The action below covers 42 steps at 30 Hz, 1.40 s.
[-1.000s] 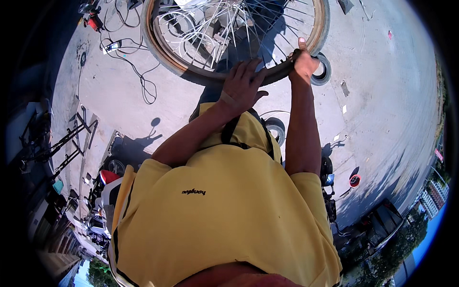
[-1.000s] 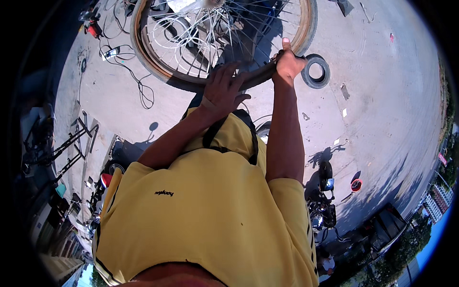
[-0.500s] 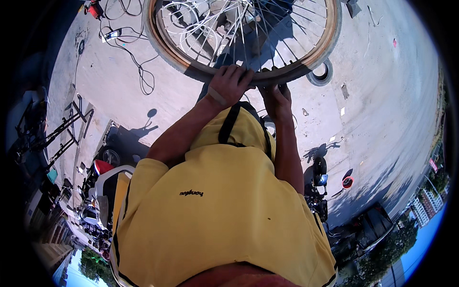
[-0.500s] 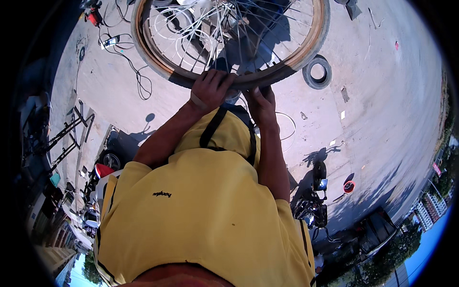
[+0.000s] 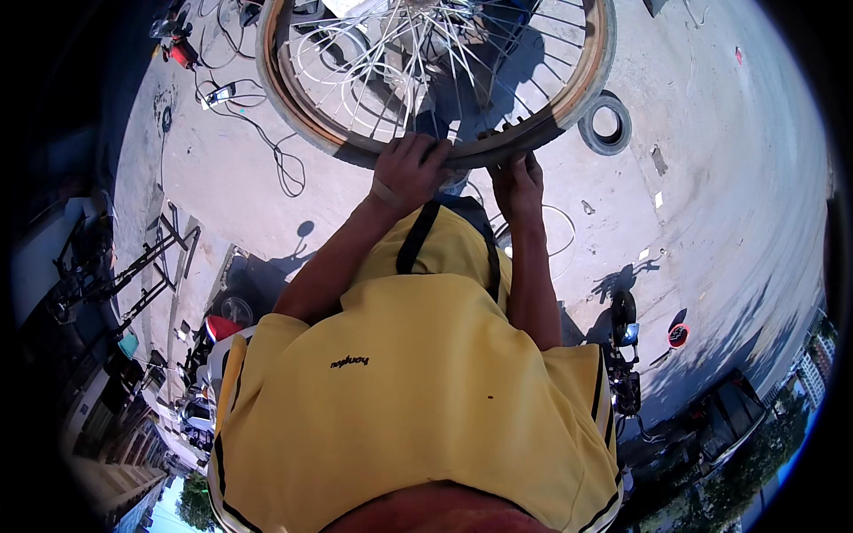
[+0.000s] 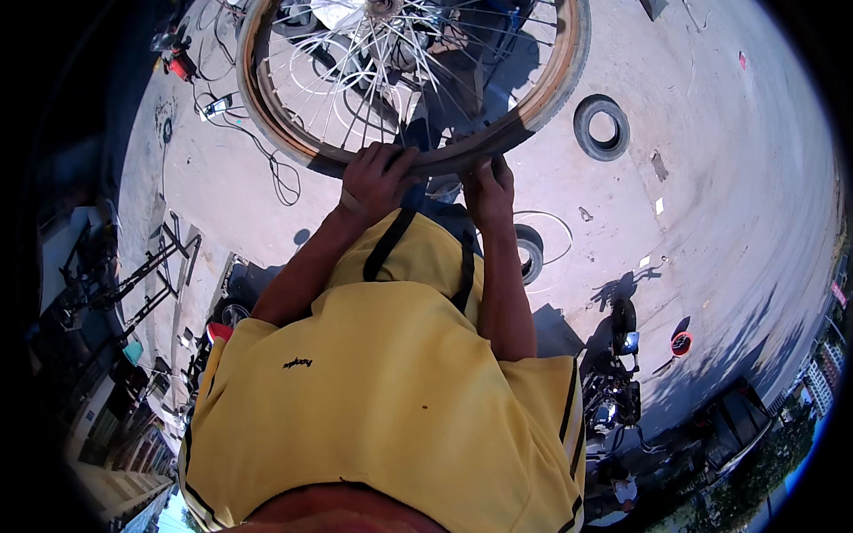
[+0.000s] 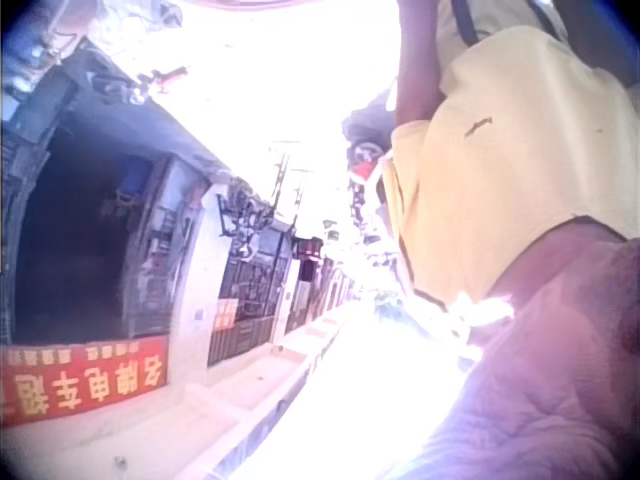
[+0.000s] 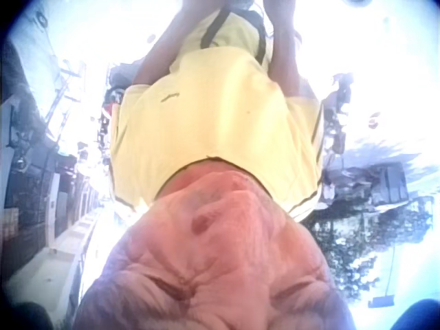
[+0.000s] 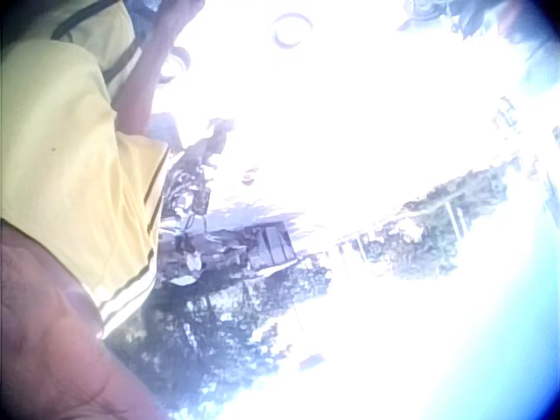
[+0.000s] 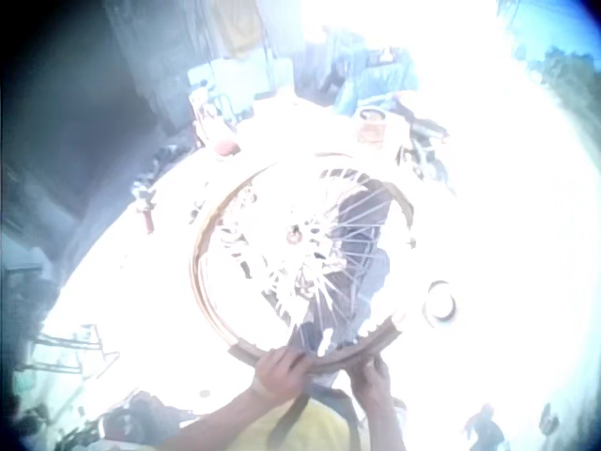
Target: The person removes a bicycle tire from the rim using tire levers and their hands. They work around the circumference of the wheel, prying the tire bead over the rim edge and pulling it free until the tire is detached.
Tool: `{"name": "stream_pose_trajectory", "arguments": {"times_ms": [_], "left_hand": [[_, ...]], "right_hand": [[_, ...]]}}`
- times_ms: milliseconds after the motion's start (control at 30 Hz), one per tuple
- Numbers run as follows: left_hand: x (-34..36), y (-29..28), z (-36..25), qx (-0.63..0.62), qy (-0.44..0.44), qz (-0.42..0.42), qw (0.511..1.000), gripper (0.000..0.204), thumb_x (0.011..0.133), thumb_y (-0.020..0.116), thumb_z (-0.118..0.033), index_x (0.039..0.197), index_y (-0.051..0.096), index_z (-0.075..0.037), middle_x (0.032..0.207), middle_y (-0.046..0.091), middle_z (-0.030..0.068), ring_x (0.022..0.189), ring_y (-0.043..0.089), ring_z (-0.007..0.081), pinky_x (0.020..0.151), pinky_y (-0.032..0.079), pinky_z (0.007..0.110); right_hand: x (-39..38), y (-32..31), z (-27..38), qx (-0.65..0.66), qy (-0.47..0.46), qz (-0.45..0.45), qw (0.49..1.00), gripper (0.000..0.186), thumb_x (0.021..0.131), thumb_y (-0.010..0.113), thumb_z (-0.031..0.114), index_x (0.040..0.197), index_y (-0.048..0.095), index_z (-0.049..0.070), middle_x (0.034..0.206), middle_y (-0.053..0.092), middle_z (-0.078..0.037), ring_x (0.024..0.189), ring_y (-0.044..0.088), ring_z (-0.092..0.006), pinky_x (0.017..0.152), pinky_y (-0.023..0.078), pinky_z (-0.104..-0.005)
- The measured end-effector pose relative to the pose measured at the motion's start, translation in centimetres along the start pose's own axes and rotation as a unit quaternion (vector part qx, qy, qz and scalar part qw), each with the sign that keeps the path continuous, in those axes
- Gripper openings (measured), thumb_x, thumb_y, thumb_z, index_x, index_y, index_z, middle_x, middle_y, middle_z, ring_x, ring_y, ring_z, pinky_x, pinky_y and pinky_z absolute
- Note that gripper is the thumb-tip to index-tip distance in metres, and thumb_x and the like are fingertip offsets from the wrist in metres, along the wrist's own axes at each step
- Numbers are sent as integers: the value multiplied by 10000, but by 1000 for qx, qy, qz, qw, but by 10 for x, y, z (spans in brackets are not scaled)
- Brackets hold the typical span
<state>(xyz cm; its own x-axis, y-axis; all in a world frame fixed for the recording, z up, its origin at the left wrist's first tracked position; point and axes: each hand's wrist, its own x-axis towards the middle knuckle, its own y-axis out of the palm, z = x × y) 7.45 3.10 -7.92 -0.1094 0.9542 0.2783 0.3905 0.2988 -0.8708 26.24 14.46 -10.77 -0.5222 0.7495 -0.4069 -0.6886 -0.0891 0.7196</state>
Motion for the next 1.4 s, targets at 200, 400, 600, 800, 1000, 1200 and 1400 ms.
{"name": "stream_pose_trajectory", "arguments": {"times_ms": [200, 400, 600, 800, 1000, 1200, 1400], "left_hand": [[14, -16, -37, 64, -7, -32, 997, 571, 840, 785, -332, 1313, 624, -55, 1188, 607, 152, 1115, 591, 341, 938, 487, 494], [46, 25, -39, 22, 32, 19, 999, 585, 839, 785, -304, 1303, 595, -2, 1183, 602, 171, 1092, 605, 347, 919, 509, 472], [48, 32, -37, 10, 44, -4, 999, 498, 813, 776, -269, 1212, 638, -5, 1077, 612, 146, 955, 622, 313, 790, 523, 420], [45, 23, -30, -19, 54, 19, 998, 464, 806, 795, -197, 1200, 647, -2, 1064, 617, 146, 953, 640, 335, 796, 547, 428], [32, 16, -16, -9, 52, 54, 997, 474, 825, 796, -229, 1215, 645, -6, 1109, 636, 152, 972, 642, 338, 820, 543, 436], [25, -1, -37, 44, 25, -17, 999, 621, 809, 815, -265, 1338, 590, -28, 1241, 592, 174, 1108, 597, 375, 911, 522, 460], [33, 28, -41, -13, -7, -22, 1000, 634, 787, 834, -246, 1331, 591, -31, 1258, 583, 203, 1078, 641, 394, 859, 563, 474]], "right_hand": [[12, -17, -17, -86, -43, -43, 994, 343, 1037, 625, 143, 1304, 524, -47, 1221, 643, -139, 1096, 646, -217, 946, 552, -364], [15, -13, 1, -118, -24, -65, 991, 333, 1065, 594, 216, 1264, 555, -48, 1172, 663, -140, 1041, 657, -217, 958, 550, -373], [20, -12, 30, -52, -16, 16, 998, 410, 1041, 628, 196, 1344, 515, -56, 1241, 655, -173, 1127, 658, -253, 1002, 542, -406], [22, -19, -4, -33, -78, -41, 996, 366, 1006, 685, 159, 1284, 536, -25, 1184, 650, -118, 1020, 654, -192, 873, 563, -351], [11, -8, 7, -97, 4, -67, 993, 396, 1029, 647, 157, 1344, 511, -43, 1229, 643, -150, 1105, 657, -239, 986, 559, -384], [12, -15, 21, -57, 21, 13, 998, 381, 1035, 619, 109, 1365, 496, -36, 1261, 641, -153, 1174, 643, -262, 1029, 548, -418], [7, -12, 2, -46, 16, 8, 999, 427, 998, 644, 50, 1379, 464, -14, 1285, 622, -145, 1149, 644, -242, 932, 572, -386]]}}
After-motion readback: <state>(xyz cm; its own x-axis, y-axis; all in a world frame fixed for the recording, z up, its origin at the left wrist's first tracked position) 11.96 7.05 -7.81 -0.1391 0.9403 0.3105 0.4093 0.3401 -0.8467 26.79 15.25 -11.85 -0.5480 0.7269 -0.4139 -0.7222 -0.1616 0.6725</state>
